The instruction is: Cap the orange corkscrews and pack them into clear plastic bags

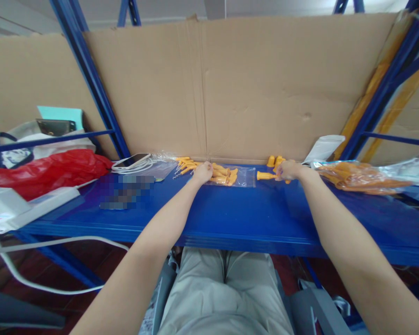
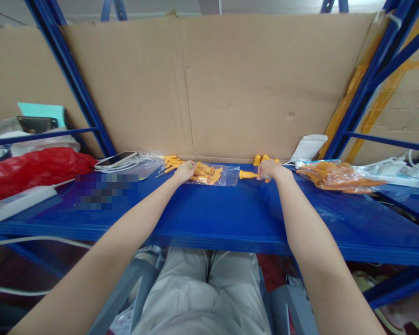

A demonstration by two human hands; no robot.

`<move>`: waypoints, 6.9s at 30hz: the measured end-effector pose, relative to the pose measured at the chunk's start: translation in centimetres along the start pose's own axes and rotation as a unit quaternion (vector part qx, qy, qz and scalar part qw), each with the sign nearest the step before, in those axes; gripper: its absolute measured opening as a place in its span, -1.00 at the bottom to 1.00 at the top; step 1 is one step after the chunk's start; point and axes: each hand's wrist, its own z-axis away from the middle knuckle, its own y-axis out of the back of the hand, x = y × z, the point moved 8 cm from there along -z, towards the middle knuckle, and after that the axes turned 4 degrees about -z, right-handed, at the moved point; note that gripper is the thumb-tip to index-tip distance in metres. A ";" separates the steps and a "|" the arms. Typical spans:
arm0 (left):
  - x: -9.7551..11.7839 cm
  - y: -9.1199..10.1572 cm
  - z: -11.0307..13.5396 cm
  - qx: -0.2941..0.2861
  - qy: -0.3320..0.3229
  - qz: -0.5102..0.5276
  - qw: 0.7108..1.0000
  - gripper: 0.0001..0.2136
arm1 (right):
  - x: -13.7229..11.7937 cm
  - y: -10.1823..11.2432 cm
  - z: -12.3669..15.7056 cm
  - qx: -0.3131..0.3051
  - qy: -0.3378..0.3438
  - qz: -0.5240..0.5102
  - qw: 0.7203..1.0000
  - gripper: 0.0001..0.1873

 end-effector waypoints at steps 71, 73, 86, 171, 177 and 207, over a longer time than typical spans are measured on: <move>0.3 -1.0 0.4 -0.033 0.081 0.308 0.947 -0.82 | -10.8 -4.1 1.2 -0.056 0.017 -0.656 0.752 -0.80; 0.6 -1.3 0.5 -0.053 0.087 0.359 0.928 -0.80 | -10.8 -4.2 1.2 -0.056 0.008 -0.641 0.765 -0.81; 0.6 -1.5 0.7 -0.075 0.084 0.337 0.935 -0.85 | -9.5 -4.3 1.1 -0.050 0.009 -0.497 0.866 -0.74; -0.4 -3.4 1.4 -0.171 0.241 0.492 0.819 -0.94 | -6.8 -5.4 -1.6 0.060 0.006 -0.728 0.683 -0.76; -0.1 -3.4 1.7 -0.195 0.244 0.494 0.812 -0.87 | -7.1 -5.4 -1.6 0.039 0.022 -0.753 0.657 -0.77; 0.5 -3.4 1.6 -0.224 0.125 0.499 0.827 -0.88 | -6.8 -5.5 -1.0 -0.016 0.019 -0.705 0.709 -0.81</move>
